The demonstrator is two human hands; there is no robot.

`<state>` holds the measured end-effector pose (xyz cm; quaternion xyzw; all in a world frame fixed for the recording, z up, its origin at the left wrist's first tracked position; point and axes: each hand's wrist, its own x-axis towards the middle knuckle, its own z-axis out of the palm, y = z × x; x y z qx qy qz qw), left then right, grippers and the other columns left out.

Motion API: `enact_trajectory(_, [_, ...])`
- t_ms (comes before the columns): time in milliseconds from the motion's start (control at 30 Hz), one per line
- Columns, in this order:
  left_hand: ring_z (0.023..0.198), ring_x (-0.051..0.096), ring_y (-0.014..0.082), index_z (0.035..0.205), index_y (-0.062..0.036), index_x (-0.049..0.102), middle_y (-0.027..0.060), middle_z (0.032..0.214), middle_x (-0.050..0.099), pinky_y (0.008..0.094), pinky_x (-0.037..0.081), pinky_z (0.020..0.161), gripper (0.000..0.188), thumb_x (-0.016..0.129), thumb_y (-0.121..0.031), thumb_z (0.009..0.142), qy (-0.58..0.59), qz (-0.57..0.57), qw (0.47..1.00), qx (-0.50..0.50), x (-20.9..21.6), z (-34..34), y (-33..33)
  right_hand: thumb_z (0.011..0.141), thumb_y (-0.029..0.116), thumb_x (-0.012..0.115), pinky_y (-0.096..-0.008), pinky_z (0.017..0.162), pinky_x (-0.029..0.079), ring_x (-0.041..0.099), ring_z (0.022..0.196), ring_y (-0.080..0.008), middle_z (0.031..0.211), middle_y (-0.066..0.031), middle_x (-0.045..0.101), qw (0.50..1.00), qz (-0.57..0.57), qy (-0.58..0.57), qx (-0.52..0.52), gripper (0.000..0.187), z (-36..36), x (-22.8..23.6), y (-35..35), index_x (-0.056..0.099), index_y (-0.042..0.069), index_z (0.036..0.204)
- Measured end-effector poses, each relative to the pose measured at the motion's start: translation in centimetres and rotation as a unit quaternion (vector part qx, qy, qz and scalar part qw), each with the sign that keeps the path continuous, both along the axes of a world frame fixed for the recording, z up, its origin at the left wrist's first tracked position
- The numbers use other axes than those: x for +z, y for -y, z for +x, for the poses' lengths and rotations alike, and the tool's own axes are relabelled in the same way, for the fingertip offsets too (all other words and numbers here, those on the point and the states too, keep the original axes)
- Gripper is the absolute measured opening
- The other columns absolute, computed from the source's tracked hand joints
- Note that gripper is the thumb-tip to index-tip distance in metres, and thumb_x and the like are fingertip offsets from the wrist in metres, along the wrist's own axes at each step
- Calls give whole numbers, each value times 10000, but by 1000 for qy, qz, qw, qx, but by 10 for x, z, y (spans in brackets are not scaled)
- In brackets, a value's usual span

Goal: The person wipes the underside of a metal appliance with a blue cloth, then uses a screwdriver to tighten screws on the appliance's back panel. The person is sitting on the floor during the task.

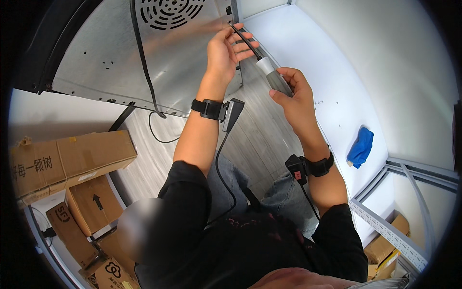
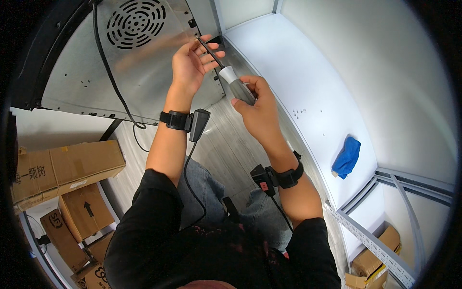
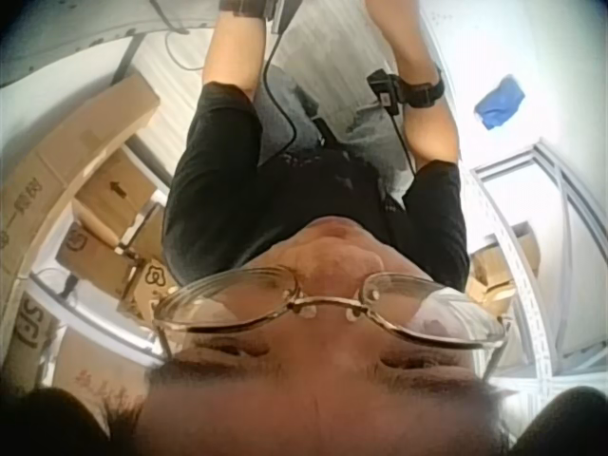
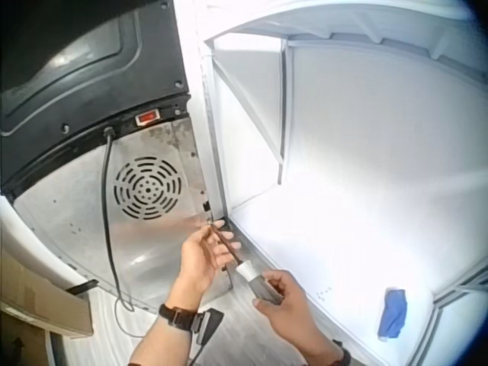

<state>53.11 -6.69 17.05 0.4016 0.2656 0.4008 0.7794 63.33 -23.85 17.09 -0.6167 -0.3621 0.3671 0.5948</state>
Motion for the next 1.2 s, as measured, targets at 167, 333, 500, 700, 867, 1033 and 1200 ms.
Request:
enact_trajectory(167, [834, 670, 235, 1167, -4, 516, 117, 942, 634, 314, 566, 680, 345, 351, -265, 1011, -6, 12, 999, 48, -7, 4, 0, 738, -27, 666, -283, 776, 445, 552, 892, -155, 983, -78, 574, 1000, -10, -10, 3, 428, 5, 3, 5, 527, 30, 1139])
enact_trajectory(333, [812, 666, 217, 1070, -33, 545, 111, 918, 638, 301, 565, 654, 250, 420, -238, 999, 45, -22, 998, 47, -18, 16, 4, 735, -42, 653, -274, 771, 444, 554, 886, -149, 956, -68, 598, 997, -59, -27, 29, 398, 32, 16, 16, 550, 31, 1113])
enact_trajectory(500, [830, 668, 219, 967, -48, 550, 112, 937, 636, 288, 565, 641, 184, 471, -213, 984, 80, -66, 994, -23, -27, 48, 29, 713, -21, 649, -221, 646, 422, 560, 796, -110, 919, -53, 644, 994, -94, -12, 51, 386, 105, 35, 42, 616, 21, 1095])
enact_trajectory(700, [800, 670, 224, 942, -48, 562, 112, 928, 638, 292, 561, 655, 166, 537, -211, 959, -57, -21, 987, -147, -66, 101, 71, 718, 72, 616, -229, 580, 398, 561, 678, -100, 838, -59, 680, 990, -133, -3, 44, 332, 183, 6, 109, 650, 36, 1047])
enact_trajectory(867, [770, 662, 203, 906, -46, 562, 96, 864, 631, 292, 560, 651, 155, 564, -196, 945, -137, -84, 971, -174, -145, 150, 124, 713, 57, 619, -237, 616, 399, 558, 711, -117, 859, -60, 673, 980, -170, -102, -15, 361, 204, -91, 173, 637, 28, 1072])
enact_trajectory(1033, [715, 627, 182, 920, -22, 541, 93, 812, 604, 299, 564, 655, 154, 556, -173, 947, -227, -130, 947, -186, -216, 174, 163, 670, 45, 612, -278, 695, 438, 565, 717, -165, 885, -104, 659, 963, -163, -193, -88, 362, 196, -187, 220, 638, -7, 1027])
enact_trajectory(1200, [697, 619, 190, 915, -4, 527, 95, 796, 591, 320, 560, 643, 156, 541, -155, 948, -257, -120, 939, -194, -238, 186, 186, 648, 9, 562, -284, 686, 451, 573, 726, -178, 864, -129, 653, 960, -134, -207, -135, 359, 188, -222, 247, 623, -48, 997])
